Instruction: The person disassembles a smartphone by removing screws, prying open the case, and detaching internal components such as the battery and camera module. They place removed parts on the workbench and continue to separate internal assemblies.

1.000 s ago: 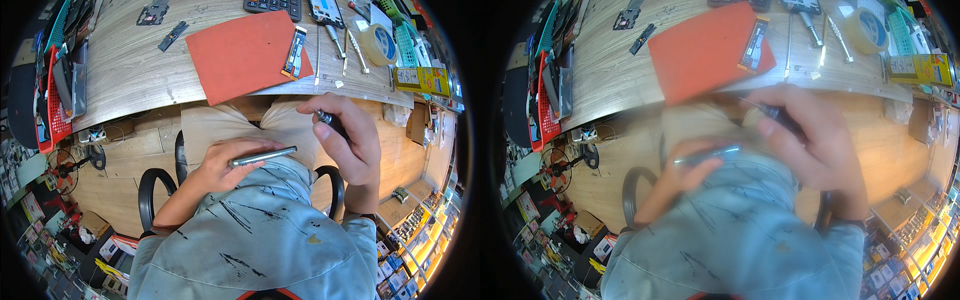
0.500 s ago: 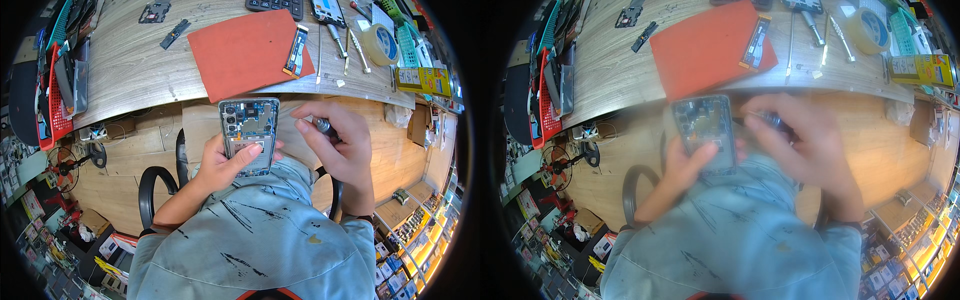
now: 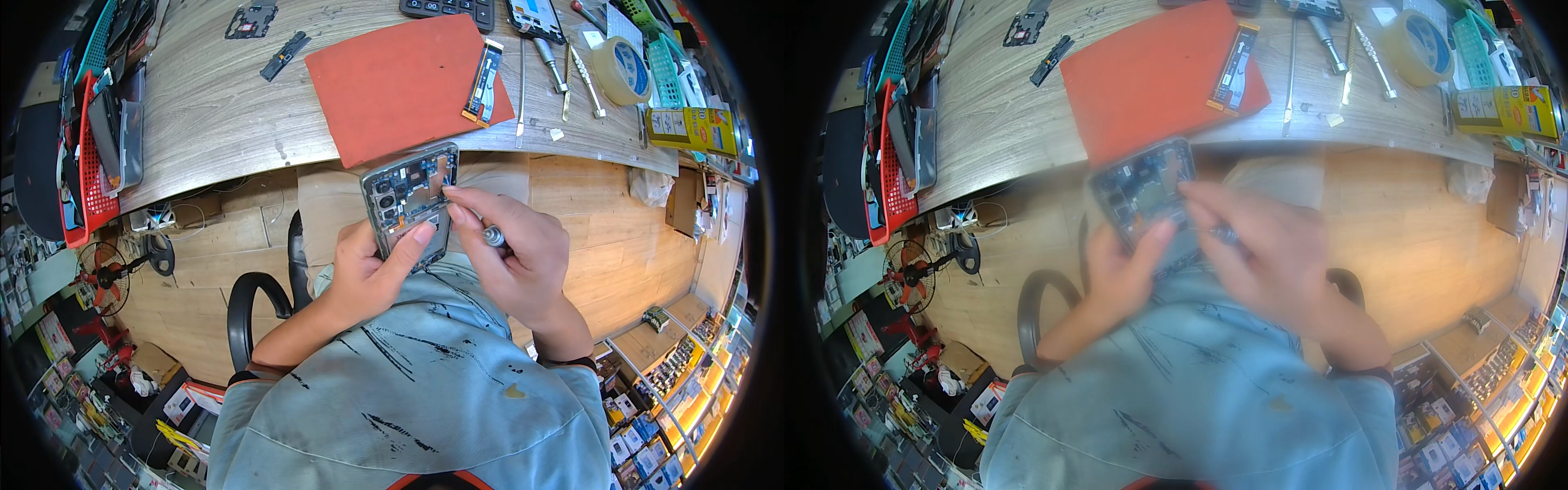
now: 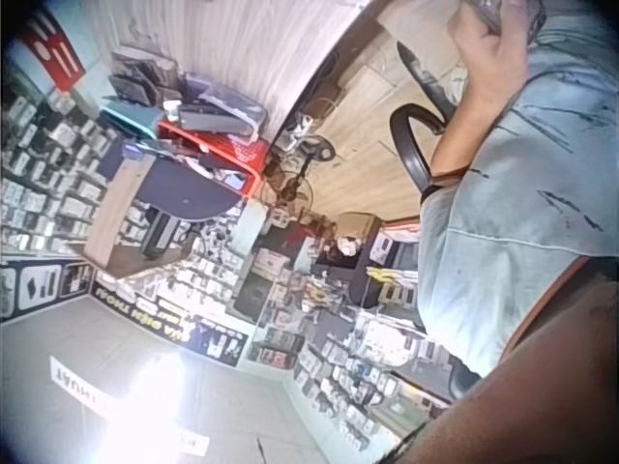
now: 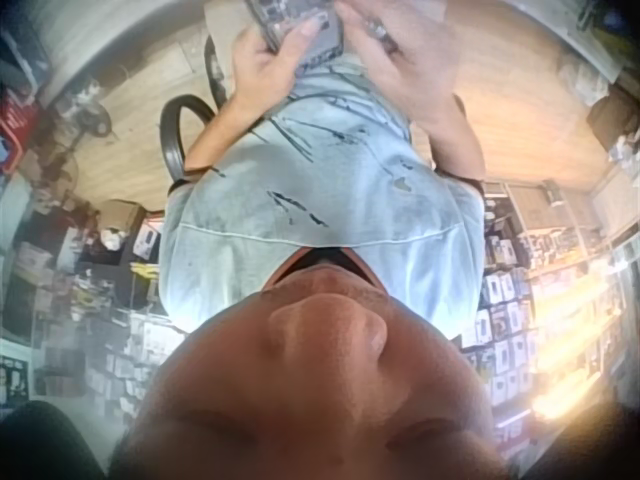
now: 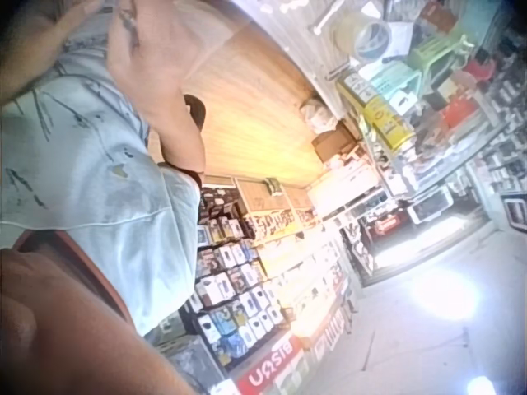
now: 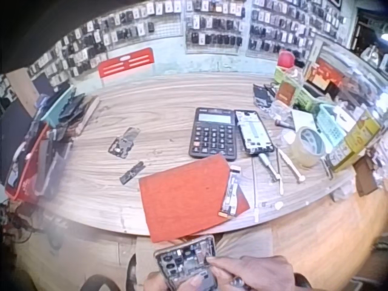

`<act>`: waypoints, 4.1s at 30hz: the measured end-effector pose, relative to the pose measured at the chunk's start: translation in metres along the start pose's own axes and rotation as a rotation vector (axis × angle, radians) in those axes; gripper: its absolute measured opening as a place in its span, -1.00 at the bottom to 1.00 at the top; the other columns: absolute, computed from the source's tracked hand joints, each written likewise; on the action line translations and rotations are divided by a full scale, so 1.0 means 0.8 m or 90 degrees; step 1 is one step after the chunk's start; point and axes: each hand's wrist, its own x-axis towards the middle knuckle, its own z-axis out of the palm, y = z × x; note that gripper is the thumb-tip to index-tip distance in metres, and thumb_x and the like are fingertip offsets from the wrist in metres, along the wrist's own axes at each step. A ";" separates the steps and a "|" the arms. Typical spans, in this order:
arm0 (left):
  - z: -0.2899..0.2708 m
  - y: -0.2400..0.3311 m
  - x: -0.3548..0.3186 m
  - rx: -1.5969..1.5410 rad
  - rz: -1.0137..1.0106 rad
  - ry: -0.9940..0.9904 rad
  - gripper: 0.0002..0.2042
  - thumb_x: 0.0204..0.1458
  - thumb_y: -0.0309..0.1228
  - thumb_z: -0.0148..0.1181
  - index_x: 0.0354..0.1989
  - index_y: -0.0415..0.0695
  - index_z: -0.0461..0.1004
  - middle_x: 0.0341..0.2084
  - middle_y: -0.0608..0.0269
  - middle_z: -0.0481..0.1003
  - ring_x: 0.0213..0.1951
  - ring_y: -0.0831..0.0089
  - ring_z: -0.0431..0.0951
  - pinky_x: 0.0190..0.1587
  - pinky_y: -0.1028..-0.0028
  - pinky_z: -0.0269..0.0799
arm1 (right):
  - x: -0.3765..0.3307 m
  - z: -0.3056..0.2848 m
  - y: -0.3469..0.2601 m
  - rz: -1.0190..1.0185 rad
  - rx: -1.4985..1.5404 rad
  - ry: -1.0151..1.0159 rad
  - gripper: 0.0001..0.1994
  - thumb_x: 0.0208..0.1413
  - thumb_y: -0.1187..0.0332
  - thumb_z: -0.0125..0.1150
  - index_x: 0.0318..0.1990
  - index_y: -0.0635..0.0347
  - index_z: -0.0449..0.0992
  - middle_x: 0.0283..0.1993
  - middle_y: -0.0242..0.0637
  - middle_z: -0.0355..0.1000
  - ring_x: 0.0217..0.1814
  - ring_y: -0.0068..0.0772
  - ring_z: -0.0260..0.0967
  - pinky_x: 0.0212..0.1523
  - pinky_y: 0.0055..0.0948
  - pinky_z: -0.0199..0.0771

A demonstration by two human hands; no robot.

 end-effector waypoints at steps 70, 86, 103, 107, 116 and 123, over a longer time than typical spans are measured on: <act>0.003 0.000 -0.002 0.263 0.220 -0.025 -0.65 0.29 -0.56 0.35 0.21 -0.42 0.59 -0.03 -0.09 0.70 -0.17 0.29 0.73 -0.08 0.39 0.63 | -0.006 -0.002 -0.003 0.425 0.377 0.000 -0.84 0.22 0.55 0.53 -0.11 0.27 0.65 -0.42 -0.69 0.28 -0.43 -0.88 0.04 -0.44 -0.71 -0.01; 0.010 -0.002 -0.002 0.180 0.159 0.025 -0.75 0.27 -0.52 0.42 0.06 -0.35 0.67 -0.33 0.17 0.68 -0.35 0.52 0.60 -0.26 0.50 0.50 | -0.013 0.010 -0.002 0.327 0.306 0.072 -0.85 0.26 0.51 0.52 -0.08 0.24 0.66 -0.43 -0.70 0.28 -0.46 -0.92 0.09 -0.49 -0.70 -0.01; 0.013 0.054 0.011 -0.241 -0.281 -0.030 -0.63 0.49 -0.31 0.17 0.22 -0.41 0.56 -0.08 -0.11 0.73 -0.08 0.22 0.79 -0.01 0.30 0.75 | -0.001 -0.034 0.003 0.406 0.356 0.069 -0.77 0.34 0.53 0.40 0.11 0.28 0.62 -0.34 -0.71 0.32 -0.36 -0.91 0.10 -0.34 -0.72 0.02; 0.012 0.056 0.013 -0.264 -0.315 -0.040 -0.64 0.50 -0.30 0.17 0.20 -0.39 0.56 -0.09 -0.10 0.73 -0.11 0.22 0.79 -0.04 0.31 0.75 | 0.001 -0.037 0.005 0.378 0.290 0.054 -0.76 0.34 0.52 0.41 0.11 0.28 0.63 -0.35 -0.71 0.32 -0.36 -0.90 0.10 -0.36 -0.70 -0.01; 0.019 0.063 0.013 -0.288 -0.302 -0.024 -0.67 0.49 -0.36 0.17 0.23 -0.37 0.48 -0.12 -0.08 0.72 -0.14 0.25 0.79 -0.09 0.33 0.76 | 0.005 -0.047 -0.001 0.238 0.102 0.010 -0.67 0.28 0.53 0.38 0.18 0.30 0.67 -0.38 -0.59 0.32 -0.37 -0.77 0.15 -0.36 -0.62 0.05; 0.010 0.058 0.018 -0.232 -0.293 -0.054 -0.70 0.49 -0.38 0.16 0.21 -0.36 0.46 -0.11 -0.05 0.71 -0.13 0.27 0.78 -0.07 0.32 0.76 | 0.018 -0.062 0.001 0.077 0.058 -0.047 -0.58 0.32 0.57 0.21 0.31 0.38 0.62 -0.15 -0.22 0.41 -0.15 -0.45 0.31 -0.17 -0.47 0.26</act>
